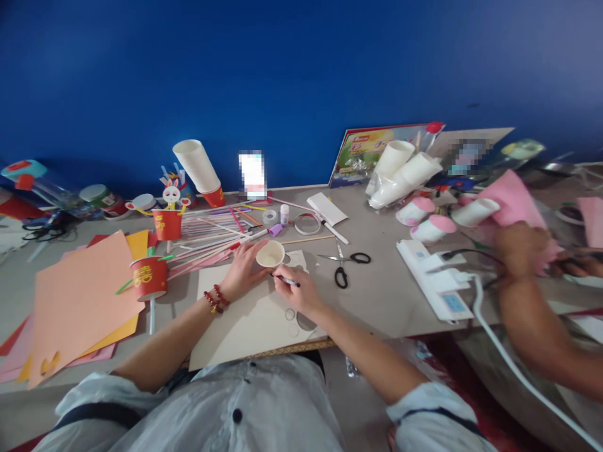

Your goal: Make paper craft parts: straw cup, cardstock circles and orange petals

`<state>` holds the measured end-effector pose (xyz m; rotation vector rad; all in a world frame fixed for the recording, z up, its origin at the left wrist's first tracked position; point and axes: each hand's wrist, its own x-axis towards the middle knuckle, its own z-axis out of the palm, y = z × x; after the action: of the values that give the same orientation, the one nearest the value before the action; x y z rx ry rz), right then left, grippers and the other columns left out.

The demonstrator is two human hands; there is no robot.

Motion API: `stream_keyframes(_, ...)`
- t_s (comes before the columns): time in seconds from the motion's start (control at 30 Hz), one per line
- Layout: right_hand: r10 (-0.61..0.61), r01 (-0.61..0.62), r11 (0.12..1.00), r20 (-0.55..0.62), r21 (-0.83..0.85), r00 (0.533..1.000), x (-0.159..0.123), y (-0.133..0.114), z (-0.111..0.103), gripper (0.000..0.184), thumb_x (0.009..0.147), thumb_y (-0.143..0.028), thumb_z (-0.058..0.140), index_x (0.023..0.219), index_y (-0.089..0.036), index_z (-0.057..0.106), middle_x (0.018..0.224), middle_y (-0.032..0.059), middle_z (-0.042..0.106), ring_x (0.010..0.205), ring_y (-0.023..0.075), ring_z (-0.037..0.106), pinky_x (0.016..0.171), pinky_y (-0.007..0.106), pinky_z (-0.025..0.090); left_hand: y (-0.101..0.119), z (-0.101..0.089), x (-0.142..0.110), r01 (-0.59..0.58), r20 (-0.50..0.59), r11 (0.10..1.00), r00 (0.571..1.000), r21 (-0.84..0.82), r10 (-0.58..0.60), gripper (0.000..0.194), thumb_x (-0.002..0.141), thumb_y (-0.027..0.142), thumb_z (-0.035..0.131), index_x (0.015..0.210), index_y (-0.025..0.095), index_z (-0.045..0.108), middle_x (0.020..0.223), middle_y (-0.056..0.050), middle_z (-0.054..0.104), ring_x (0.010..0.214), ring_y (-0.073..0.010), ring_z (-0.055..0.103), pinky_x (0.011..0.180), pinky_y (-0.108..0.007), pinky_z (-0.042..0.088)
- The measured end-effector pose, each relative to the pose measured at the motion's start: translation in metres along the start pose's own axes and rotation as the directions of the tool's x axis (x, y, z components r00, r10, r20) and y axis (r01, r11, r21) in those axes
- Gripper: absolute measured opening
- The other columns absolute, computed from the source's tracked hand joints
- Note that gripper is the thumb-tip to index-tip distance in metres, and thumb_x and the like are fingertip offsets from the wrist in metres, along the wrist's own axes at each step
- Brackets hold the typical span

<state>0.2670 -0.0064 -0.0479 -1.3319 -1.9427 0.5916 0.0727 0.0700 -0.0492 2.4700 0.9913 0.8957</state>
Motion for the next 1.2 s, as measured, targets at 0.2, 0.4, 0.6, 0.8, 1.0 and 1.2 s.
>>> stream_keyframes(0.2,-0.013,0.012,0.999,-0.014,-0.05,1.0,0.0,0.0,0.003,0.01,0.091,-0.026,0.049,0.087,-0.025,0.058,0.08,0.0023,0.069,0.075,0.0192,0.062,0.072,0.029,0.042,0.0,0.001,0.0,0.012,0.005,1.0,1.0,0.012,-0.012,0.066,0.089,0.042,0.064,0.147,0.026,0.037,0.132,-0.013,0.06,0.12,-0.0317,0.052,0.102,-0.049,0.038)
stream_keyframes(0.4,-0.01,0.01,1.0,0.002,-0.015,1.0,0.0,-0.001,-0.003,0.012,0.093,-0.026,0.048,0.087,-0.025,0.058,0.079,0.003,0.068,0.075,0.0199,0.062,0.072,0.03,0.044,0.001,-0.002,0.001,-0.012,-0.002,1.0,1.0,-0.003,0.012,0.068,0.088,0.041,0.066,0.147,0.025,0.036,0.134,-0.012,0.059,0.119,-0.0301,0.052,0.103,-0.048,0.038)
stream_keyframes(0.6,0.043,-0.044,0.994,0.009,0.098,0.999,0.0,0.005,-0.01,0.014,0.094,-0.03,0.047,0.085,-0.024,0.057,0.074,0.0018,0.064,0.068,0.0184,0.059,0.065,0.028,0.044,0.002,-0.001,0.001,0.007,-0.001,1.0,1.0,0.005,-0.007,0.066,0.088,0.041,0.067,0.146,0.025,0.038,0.13,-0.013,0.059,0.118,-0.0306,0.053,0.101,-0.047,0.039)
stream_keyframes(0.8,0.147,-0.15,0.969,0.03,0.197,0.989,-0.001,0.014,-0.013,0.015,0.094,-0.033,0.047,0.084,-0.025,0.054,0.069,-0.0008,0.062,0.061,0.0159,0.057,0.057,0.025,0.043,0.002,0.0,0.002,0.006,-0.021,1.0,1.0,0.007,-0.006,0.067,0.086,0.04,0.069,0.144,0.024,0.039,0.127,-0.014,0.06,0.117,-0.0312,0.053,0.1,-0.048,0.041)
stream_keyframes(1.0,0.205,-0.206,0.938,0.034,0.279,0.978,0.004,0.018,-0.02,0.015,0.094,-0.032,0.046,0.082,-0.024,0.052,0.067,-0.0017,0.06,0.054,0.0143,0.054,0.053,0.024,0.043,0.002,-0.001,0.001,-0.001,-0.009,1.0,1.0,0.001,0.001,0.067,0.086,0.035,0.069,0.144,0.024,0.038,0.13,-0.013,0.059,0.117,-0.0303,0.052,0.101,-0.047,0.04)
stream_keyframes(1.2,0.247,-0.238,0.906,0.019,0.349,0.969,0.009,0.025,-0.021,0.014,0.093,-0.031,0.047,0.083,-0.023,0.053,0.068,-0.0032,0.055,0.05,0.0114,0.05,0.049,0.022,0.043,0.003,-0.002,0.001,0.007,0.002,1.0,1.0,0.009,-0.007,0.067,0.087,0.036,0.069,0.144,0.023,0.037,0.13,-0.014,0.059,0.118,-0.0295,0.052,0.102,-0.046,0.04)
